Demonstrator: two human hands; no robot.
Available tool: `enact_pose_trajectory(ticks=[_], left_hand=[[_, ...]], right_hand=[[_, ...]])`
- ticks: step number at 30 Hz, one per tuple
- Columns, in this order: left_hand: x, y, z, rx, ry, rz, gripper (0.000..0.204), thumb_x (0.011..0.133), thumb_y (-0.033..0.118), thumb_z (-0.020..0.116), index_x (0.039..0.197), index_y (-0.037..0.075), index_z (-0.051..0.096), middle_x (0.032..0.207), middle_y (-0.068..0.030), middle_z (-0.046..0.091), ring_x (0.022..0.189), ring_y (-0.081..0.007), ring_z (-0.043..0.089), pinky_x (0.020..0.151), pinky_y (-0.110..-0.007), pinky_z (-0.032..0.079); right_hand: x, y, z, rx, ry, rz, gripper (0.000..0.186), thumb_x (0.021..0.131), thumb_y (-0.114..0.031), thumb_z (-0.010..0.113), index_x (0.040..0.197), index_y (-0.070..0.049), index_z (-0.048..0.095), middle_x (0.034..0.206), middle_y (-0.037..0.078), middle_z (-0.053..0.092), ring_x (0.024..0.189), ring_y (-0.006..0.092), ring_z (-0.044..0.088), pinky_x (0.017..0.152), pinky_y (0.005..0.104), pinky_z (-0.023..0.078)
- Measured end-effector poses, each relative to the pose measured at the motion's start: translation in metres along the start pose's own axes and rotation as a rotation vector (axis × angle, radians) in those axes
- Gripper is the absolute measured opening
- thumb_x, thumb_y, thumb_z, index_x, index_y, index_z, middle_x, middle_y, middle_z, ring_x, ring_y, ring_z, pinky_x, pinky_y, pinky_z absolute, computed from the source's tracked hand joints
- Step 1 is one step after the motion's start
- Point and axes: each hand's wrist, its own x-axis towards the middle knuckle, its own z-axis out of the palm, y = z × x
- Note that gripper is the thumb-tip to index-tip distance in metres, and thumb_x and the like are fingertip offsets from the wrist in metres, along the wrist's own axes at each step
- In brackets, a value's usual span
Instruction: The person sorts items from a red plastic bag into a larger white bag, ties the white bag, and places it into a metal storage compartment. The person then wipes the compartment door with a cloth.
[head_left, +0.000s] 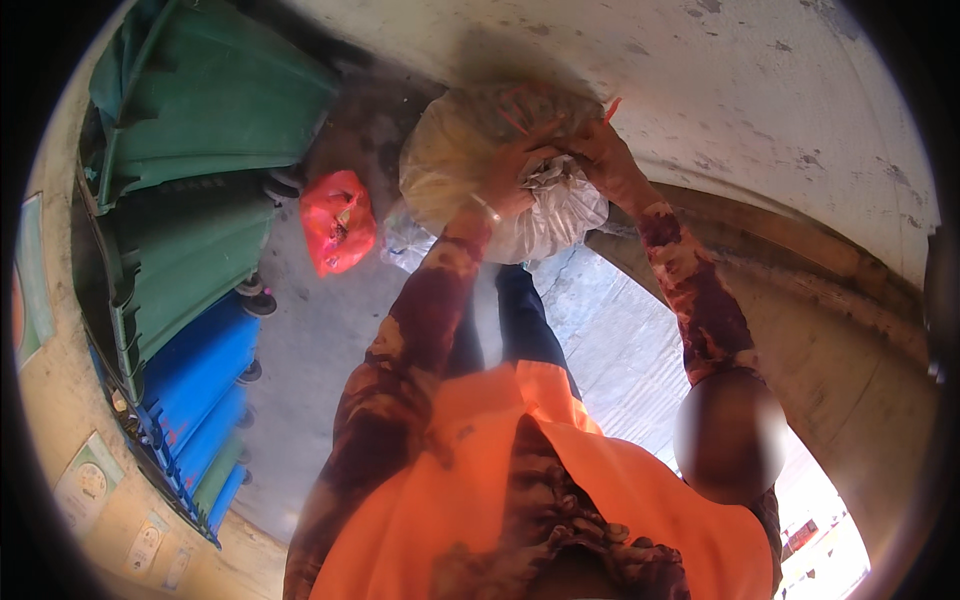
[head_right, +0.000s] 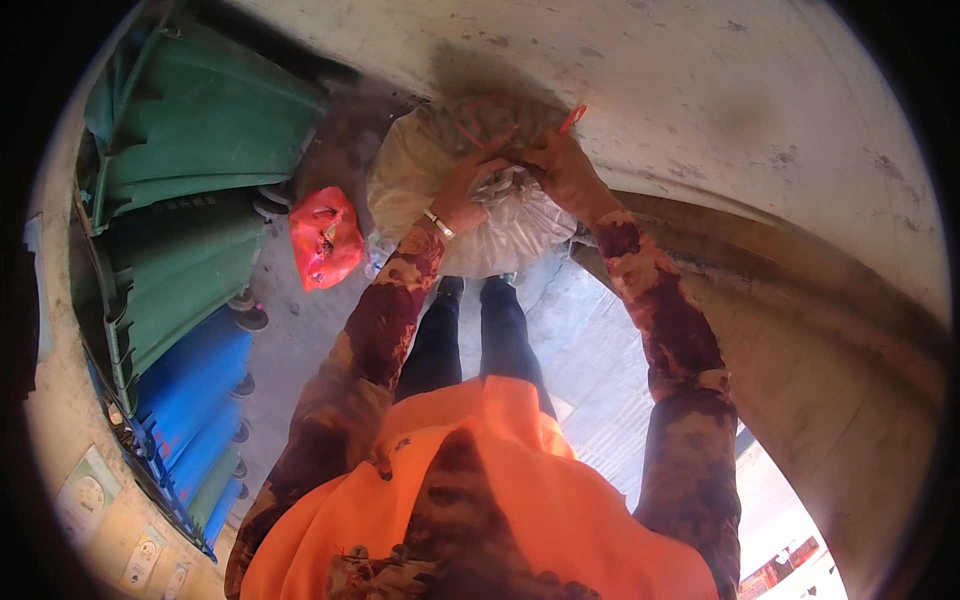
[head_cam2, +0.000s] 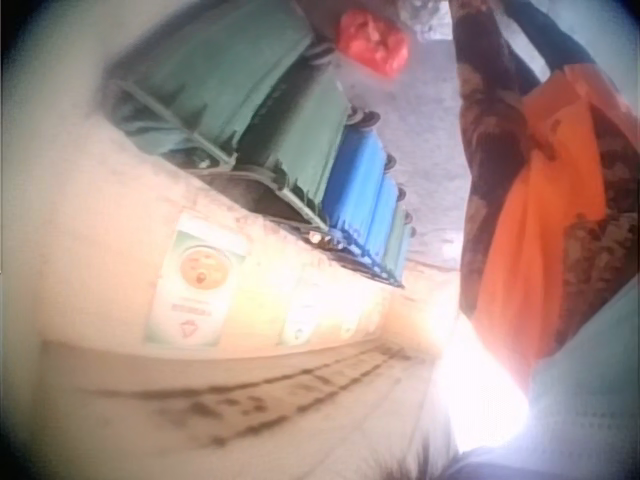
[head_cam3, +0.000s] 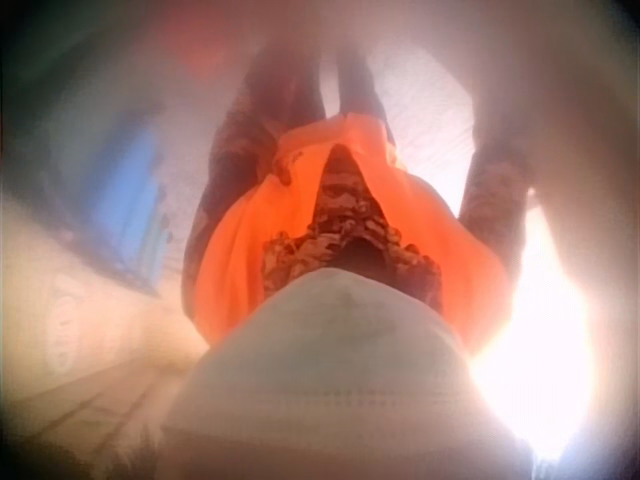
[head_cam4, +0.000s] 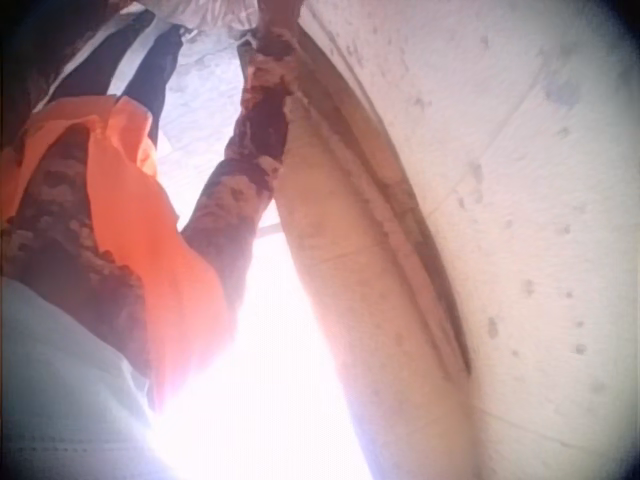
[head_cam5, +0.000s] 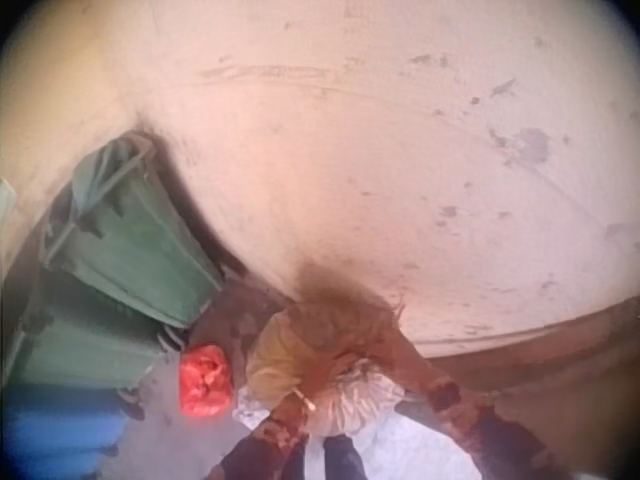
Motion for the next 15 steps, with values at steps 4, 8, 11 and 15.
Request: enact_pose_trajectory(ticks=[4,8,11,15], left_hand=[[-0.006,-0.006,0.005,-0.241,-0.012,-0.328,0.040,0.080,0.011,0.073,0.118,0.004,0.064,0.112,-0.0102,0.069,0.100,-0.0218,0.067,0.080,-0.034,0.054],[-0.006,-0.024,0.020,0.004,0.261,-0.437,0.032,0.081,0.022,0.073,0.108,0.006,0.068,0.097,-0.0159,0.071,0.090,-0.0305,0.069,0.076,-0.037,0.054],[0.014,-0.017,0.028,0.135,0.225,-0.541,0.029,0.082,0.028,0.070,0.102,0.007,0.069,0.091,-0.0196,0.070,0.090,-0.0356,0.068,0.077,-0.040,0.054],[0.029,-0.012,0.046,0.367,0.050,-0.804,0.029,0.082,0.030,0.068,0.104,0.010,0.069,0.095,-0.0212,0.070,0.095,-0.0384,0.067,0.081,-0.046,0.053]], right_hand=[[-0.020,-0.019,-0.006,-0.084,0.115,0.055,0.018,0.086,-0.013,0.065,0.103,-0.009,0.068,0.088,0.013,0.058,0.085,0.0336,0.058,0.074,0.0404,0.046],[-0.092,-0.022,0.001,0.018,0.278,0.421,0.012,0.093,-0.014,0.059,0.101,-0.006,0.065,0.082,0.016,0.060,0.076,0.0355,0.060,0.068,0.0434,0.047],[-0.149,-0.050,0.030,0.121,0.148,0.660,0.007,0.093,-0.008,0.056,0.097,-0.004,0.060,0.072,0.018,0.060,0.063,0.0382,0.060,0.055,0.0434,0.046],[-0.125,-0.121,0.116,0.586,0.228,0.624,0.010,0.090,-0.001,0.052,0.097,-0.005,0.058,0.076,0.019,0.063,0.072,0.0422,0.063,0.057,0.0428,0.049]])
